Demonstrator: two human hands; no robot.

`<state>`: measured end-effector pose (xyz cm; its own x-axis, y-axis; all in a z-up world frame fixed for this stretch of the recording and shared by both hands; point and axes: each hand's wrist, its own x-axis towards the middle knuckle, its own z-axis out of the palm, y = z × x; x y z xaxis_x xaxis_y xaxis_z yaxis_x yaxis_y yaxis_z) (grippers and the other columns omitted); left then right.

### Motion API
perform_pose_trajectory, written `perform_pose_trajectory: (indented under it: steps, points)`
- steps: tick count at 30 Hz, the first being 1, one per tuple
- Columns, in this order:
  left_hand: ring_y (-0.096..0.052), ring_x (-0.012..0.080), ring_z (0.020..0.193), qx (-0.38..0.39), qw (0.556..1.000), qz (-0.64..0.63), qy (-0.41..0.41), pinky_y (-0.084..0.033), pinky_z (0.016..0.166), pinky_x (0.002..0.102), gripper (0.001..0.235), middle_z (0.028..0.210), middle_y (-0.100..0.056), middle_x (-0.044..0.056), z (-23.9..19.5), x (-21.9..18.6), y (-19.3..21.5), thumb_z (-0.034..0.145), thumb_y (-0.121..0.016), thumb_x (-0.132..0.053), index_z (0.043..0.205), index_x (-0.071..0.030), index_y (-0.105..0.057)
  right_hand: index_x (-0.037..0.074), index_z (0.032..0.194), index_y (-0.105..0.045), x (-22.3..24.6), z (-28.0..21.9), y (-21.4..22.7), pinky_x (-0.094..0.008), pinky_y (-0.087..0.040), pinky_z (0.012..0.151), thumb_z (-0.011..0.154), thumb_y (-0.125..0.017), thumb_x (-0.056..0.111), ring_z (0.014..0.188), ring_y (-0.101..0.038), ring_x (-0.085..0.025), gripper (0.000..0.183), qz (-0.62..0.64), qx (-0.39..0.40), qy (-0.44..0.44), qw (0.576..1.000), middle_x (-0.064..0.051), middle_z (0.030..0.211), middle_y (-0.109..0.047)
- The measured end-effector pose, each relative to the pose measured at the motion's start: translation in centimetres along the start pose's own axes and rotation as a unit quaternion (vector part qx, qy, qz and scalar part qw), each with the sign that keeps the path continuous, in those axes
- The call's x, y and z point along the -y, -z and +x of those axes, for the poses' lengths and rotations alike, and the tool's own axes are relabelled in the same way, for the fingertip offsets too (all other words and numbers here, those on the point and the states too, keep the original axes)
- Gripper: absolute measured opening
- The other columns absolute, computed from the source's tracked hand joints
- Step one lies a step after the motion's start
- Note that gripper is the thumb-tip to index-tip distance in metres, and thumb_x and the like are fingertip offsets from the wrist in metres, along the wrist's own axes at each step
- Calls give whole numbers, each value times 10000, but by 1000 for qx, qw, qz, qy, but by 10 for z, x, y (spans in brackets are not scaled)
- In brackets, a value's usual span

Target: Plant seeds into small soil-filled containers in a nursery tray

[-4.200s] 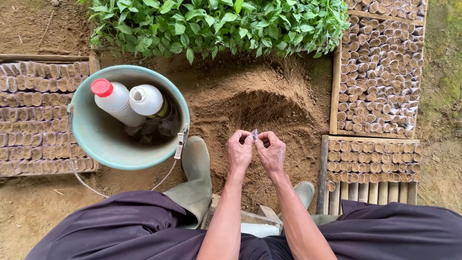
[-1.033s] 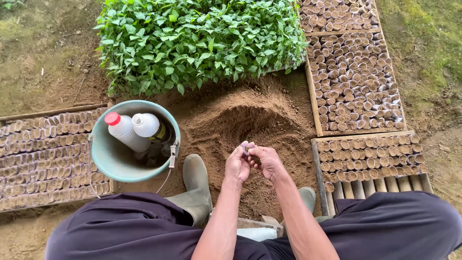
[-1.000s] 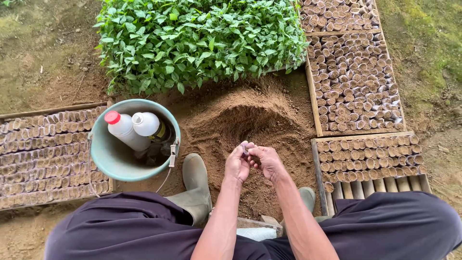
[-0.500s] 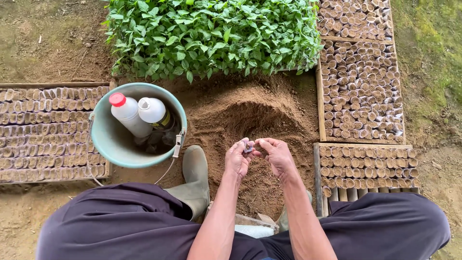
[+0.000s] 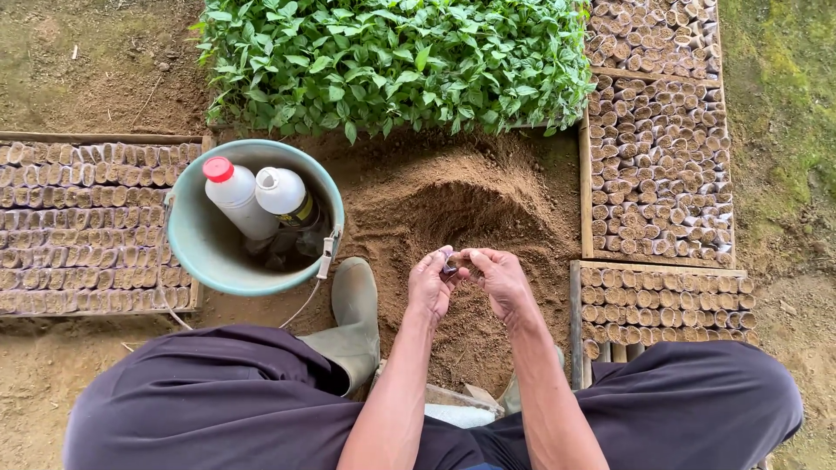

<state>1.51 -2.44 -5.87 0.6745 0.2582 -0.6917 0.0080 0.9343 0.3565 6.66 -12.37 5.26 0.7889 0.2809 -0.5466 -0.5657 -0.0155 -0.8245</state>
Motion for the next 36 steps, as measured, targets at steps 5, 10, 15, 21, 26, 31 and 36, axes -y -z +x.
perform_pose_trajectory:
  steps: [5,10,15,21,26,31,36]
  points:
    - [-767,242,812,0,1000,10,-3,-690,715,377,210,1021,-766,189,1,2,0,1008,-620,-145,1181,-39,-673,-80,1142,-729,2,-1,0,-440,-599,930,994,-617,83,1025,-678,-224,247,1,6,-3,1000,-228,1116,-734]
    - [-761,268,844,-5,1000,9,0,-687,762,403,209,1046,-757,206,2,3,-1,1006,-625,-143,1171,-32,-688,-76,1183,-715,2,0,4,-452,-575,965,1002,-608,82,1075,-661,-216,263,-16,19,1,1000,-208,1154,-728]
    - [-762,272,870,-4,1000,20,0,-684,771,405,209,1063,-757,209,4,2,3,1019,-606,-153,1176,-39,-682,-84,1223,-692,0,0,4,-461,-565,987,1008,-604,90,1138,-629,-234,290,-15,25,1,1000,-222,1216,-702]
    - [-764,272,865,-6,1000,19,8,-678,764,406,202,1053,-761,206,2,1,-1,1018,-607,-152,1170,-43,-684,-45,1236,-696,12,-9,-3,-421,-574,973,1003,-579,69,1015,-638,-176,284,-74,28,18,997,-150,1116,-714]
    - [-765,338,881,-11,1000,-16,17,-682,756,442,194,1055,-747,250,4,1,1,1023,-588,-119,1157,-15,-682,98,1186,-746,17,-11,0,-475,-544,1008,923,-647,1,977,-736,-189,298,-257,9,62,964,-136,1221,-706]
    - [-769,291,824,-13,1000,-12,16,-681,693,383,196,1029,-756,211,3,-2,-2,967,-680,-124,1135,-27,-709,141,973,-803,-34,20,11,-528,-342,1187,796,-787,79,1398,-462,-387,188,-430,16,243,869,-182,1327,-625]
    - [-779,299,834,-16,1000,-14,11,-677,664,384,188,1043,-762,218,39,17,26,1011,-622,-154,1142,-49,-706,102,884,-758,-38,19,6,-513,-331,1201,826,-762,74,1383,-481,-397,64,-448,18,261,855,-193,1286,-647]
